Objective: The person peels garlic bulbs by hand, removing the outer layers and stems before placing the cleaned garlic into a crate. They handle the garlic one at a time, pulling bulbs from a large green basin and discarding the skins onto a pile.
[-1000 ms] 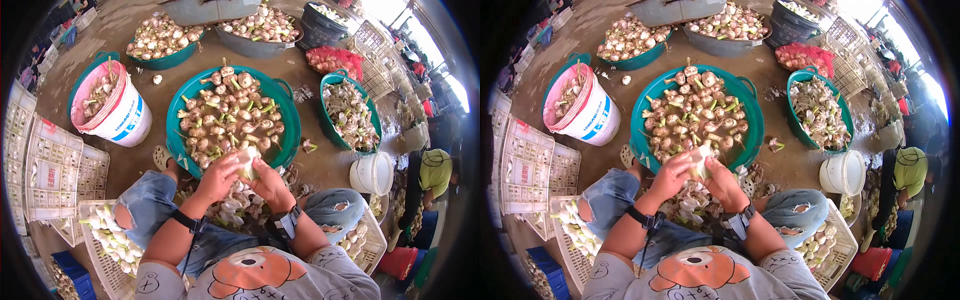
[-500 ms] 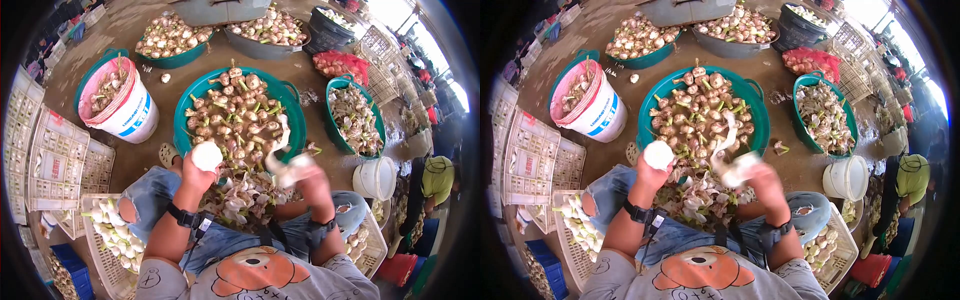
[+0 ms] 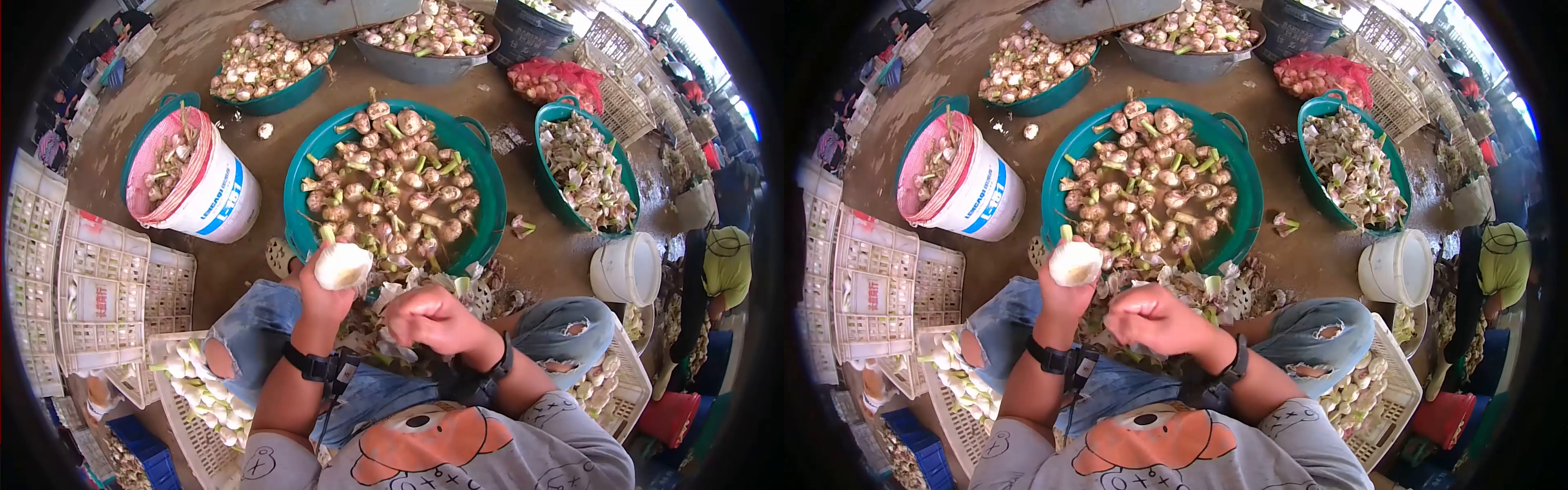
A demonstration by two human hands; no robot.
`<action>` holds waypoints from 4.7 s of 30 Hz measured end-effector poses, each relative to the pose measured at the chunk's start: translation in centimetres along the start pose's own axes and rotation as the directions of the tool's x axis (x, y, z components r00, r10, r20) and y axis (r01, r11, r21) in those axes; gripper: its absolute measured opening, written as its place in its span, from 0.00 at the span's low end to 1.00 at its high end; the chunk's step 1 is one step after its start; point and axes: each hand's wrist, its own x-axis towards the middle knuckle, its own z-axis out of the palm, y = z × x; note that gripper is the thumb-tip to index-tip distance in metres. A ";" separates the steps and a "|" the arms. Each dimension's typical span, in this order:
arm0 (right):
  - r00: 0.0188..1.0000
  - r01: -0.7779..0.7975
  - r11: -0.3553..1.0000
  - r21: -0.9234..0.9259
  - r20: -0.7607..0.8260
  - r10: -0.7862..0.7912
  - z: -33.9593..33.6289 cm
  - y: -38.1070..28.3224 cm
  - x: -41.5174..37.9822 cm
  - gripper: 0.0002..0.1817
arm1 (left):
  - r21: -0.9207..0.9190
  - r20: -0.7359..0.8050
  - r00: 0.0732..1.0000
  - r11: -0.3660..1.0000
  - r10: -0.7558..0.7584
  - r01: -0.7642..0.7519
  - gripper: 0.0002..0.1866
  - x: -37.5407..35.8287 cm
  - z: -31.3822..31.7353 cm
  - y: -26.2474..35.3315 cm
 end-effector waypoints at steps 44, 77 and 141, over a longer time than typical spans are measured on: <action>0.936 -0.348 0.268 -0.898 -0.316 0.156 -2.1 7.8 0.8 0.13 | 0.600 -0.322 0.919 0.702 -0.227 0.384 0.10 0.9 -0.2 -2.7; 0.709 -0.280 0.801 0.529 -0.449 0.544 -5.5 8.9 -1.4 0.12 | 0.581 0.694 0.689 -0.405 -0.206 -0.706 0.23 0.3 -0.2 -3.8; 0.987 -0.037 0.194 -0.980 -0.066 -0.147 -3.2 7.4 2.2 0.11 | 0.864 -0.134 0.979 0.503 0.150 0.041 0.23 1.4 -1.3 -1.4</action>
